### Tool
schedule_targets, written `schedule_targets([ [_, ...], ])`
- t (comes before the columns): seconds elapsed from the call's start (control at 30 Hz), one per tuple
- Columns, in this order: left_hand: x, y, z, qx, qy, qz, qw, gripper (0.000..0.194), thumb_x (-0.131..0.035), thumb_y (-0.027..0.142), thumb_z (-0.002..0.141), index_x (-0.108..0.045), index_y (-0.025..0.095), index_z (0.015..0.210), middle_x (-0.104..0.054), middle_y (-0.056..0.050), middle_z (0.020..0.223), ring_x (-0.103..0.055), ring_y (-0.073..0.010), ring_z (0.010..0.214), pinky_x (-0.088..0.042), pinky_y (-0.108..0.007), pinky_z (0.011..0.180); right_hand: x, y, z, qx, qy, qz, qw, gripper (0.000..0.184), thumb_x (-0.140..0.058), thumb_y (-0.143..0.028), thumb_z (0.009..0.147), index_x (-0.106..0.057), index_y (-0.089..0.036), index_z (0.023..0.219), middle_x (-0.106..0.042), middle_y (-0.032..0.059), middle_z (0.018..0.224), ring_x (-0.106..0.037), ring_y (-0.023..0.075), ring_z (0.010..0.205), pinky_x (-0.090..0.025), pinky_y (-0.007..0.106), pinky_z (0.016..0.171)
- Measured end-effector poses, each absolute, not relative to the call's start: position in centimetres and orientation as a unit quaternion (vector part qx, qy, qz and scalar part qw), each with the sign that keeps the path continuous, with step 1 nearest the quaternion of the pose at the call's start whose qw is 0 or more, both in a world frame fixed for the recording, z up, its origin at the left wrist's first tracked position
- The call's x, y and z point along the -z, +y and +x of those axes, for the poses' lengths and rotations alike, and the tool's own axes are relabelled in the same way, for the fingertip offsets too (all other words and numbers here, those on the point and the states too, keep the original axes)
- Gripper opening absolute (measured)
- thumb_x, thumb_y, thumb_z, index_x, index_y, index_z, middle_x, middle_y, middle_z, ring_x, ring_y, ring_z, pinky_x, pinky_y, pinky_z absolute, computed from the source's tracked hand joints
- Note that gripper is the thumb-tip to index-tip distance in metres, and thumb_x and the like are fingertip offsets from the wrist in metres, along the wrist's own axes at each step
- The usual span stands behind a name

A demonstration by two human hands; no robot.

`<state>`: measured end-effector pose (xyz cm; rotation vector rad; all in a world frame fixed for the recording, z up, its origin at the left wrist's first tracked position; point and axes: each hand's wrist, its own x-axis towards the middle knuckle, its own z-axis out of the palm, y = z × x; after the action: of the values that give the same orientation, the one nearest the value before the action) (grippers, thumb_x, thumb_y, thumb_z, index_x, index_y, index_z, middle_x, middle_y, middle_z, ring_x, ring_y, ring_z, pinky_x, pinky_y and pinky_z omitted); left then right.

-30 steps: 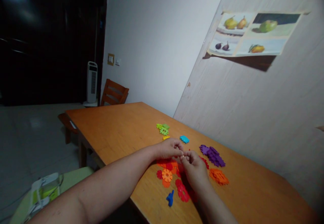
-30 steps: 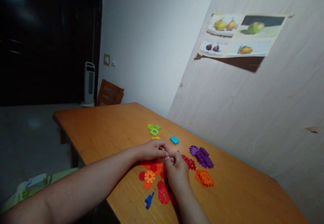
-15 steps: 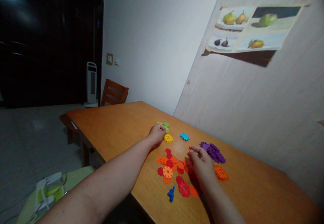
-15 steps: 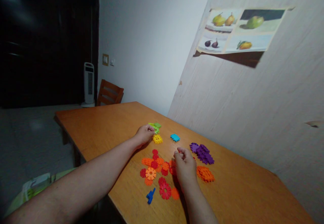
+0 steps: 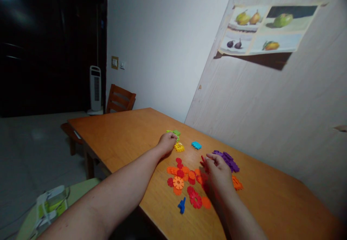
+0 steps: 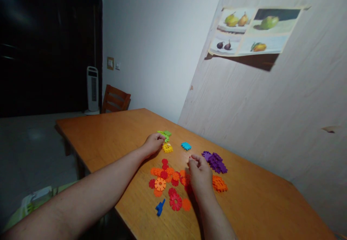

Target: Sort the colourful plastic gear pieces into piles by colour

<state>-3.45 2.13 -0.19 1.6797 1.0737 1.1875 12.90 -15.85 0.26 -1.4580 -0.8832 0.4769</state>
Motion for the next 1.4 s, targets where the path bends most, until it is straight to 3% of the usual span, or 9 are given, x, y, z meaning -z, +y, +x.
schedule_targets([
  [0.2,0.5,2.6,-3.3,-0.484,0.410,0.674,0.380,0.014,-0.058,0.009,0.074,-0.069,0.014,0.080,-0.067,-0.002,0.073,-0.061,-0.0146,0.068,-0.042,-0.023,0.062,-2.6,-16.6,15.1,-0.133,-0.360,-0.638,0.667,0.040,-0.070,-0.046,0.075,-0.068,-0.016,0.101,-0.068,0.0027,0.080,-0.061,0.0157,0.067,-0.047,0.026,0.060],
  [0.53,1.0,2.8,-3.0,-0.468,0.372,0.728,0.336,0.013,-0.057,0.014,0.075,-0.069,0.015,0.079,-0.068,-0.002,0.076,-0.063,-0.0161,0.074,-0.045,-0.024,0.067,-7.0,-19.8,20.3,0.012,-0.205,-0.620,0.757,0.024,-0.064,-0.034,0.068,-0.062,-0.018,0.085,-0.060,-0.0028,0.066,-0.051,0.0115,0.053,-0.036,0.023,0.047],
  [0.83,0.9,3.0,-3.3,-0.446,0.388,0.750,0.297,0.017,-0.055,0.018,0.081,-0.071,0.016,0.087,-0.071,-0.004,0.082,-0.065,-0.0181,0.079,-0.047,-0.025,0.070,-5.4,-19.4,20.7,-0.044,-0.264,-0.700,0.662,0.025,-0.065,-0.040,0.069,-0.067,-0.017,0.079,-0.062,-0.0007,0.068,-0.053,0.0141,0.060,-0.039,0.026,0.054],
  [0.97,0.7,3.2,-4.1,-0.402,0.430,0.782,0.205,0.026,-0.053,0.020,0.085,-0.074,0.019,0.099,-0.074,-0.008,0.104,-0.065,-0.0228,0.098,-0.049,-0.033,0.089,-5.2,-19.2,20.1,-0.047,-0.258,-0.709,0.655,0.027,-0.065,-0.041,0.068,-0.067,-0.017,0.080,-0.063,-0.0001,0.070,-0.054,0.0149,0.062,-0.040,0.026,0.057],
  [1.07,0.6,2.7,-4.3,-0.348,0.429,0.822,0.139,0.036,-0.052,0.027,0.089,-0.071,0.026,0.120,-0.064,-0.009,0.135,-0.053,-0.0291,0.127,-0.038,-0.044,0.110,-5.3,-19.2,19.6,-0.053,-0.268,-0.708,0.652,0.028,-0.066,-0.042,0.068,-0.067,-0.016,0.080,-0.063,0.0002,0.068,-0.053,0.0151,0.061,-0.039,0.027,0.055],
  [1.17,0.6,2.0,-4.2,-0.280,0.426,0.850,0.131,0.045,-0.052,0.039,0.092,-0.063,0.032,0.135,-0.043,-0.007,0.158,-0.030,-0.0392,0.147,-0.026,-0.059,0.116,-5.0,-19.0,19.5,-0.056,-0.282,-0.701,0.653,0.028,-0.066,-0.042,0.068,-0.068,-0.016,0.080,-0.063,0.0001,0.067,-0.053,0.0153,0.061,-0.040,0.026,0.056],
  [1.27,0.6,1.6,-4.0,-0.243,0.423,0.863,0.135,0.046,-0.051,0.042,0.093,-0.061,0.036,0.137,-0.034,-0.005,0.163,-0.016,-0.0414,0.152,-0.017,-0.063,0.118,-4.4,-18.8,19.8,-0.056,-0.301,-0.696,0.650,0.028,-0.066,-0.041,0.069,-0.070,-0.016,0.082,-0.065,0.0007,0.071,-0.056,0.0159,0.066,-0.042,0.026,0.060],
  [1.4,0.6,1.6,-4.0,-0.233,0.422,0.865,0.140,0.038,-0.053,0.036,0.091,-0.068,0.035,0.127,-0.040,-0.005,0.160,-0.019,-0.0393,0.151,-0.017,-0.061,0.118,-3.8,-18.5,20.5,-0.060,-0.310,-0.694,0.647,0.027,-0.066,-0.040,0.071,-0.071,-0.016,0.083,-0.067,0.0006,0.075,-0.058,0.0160,0.069,-0.042,0.026,0.062],
])
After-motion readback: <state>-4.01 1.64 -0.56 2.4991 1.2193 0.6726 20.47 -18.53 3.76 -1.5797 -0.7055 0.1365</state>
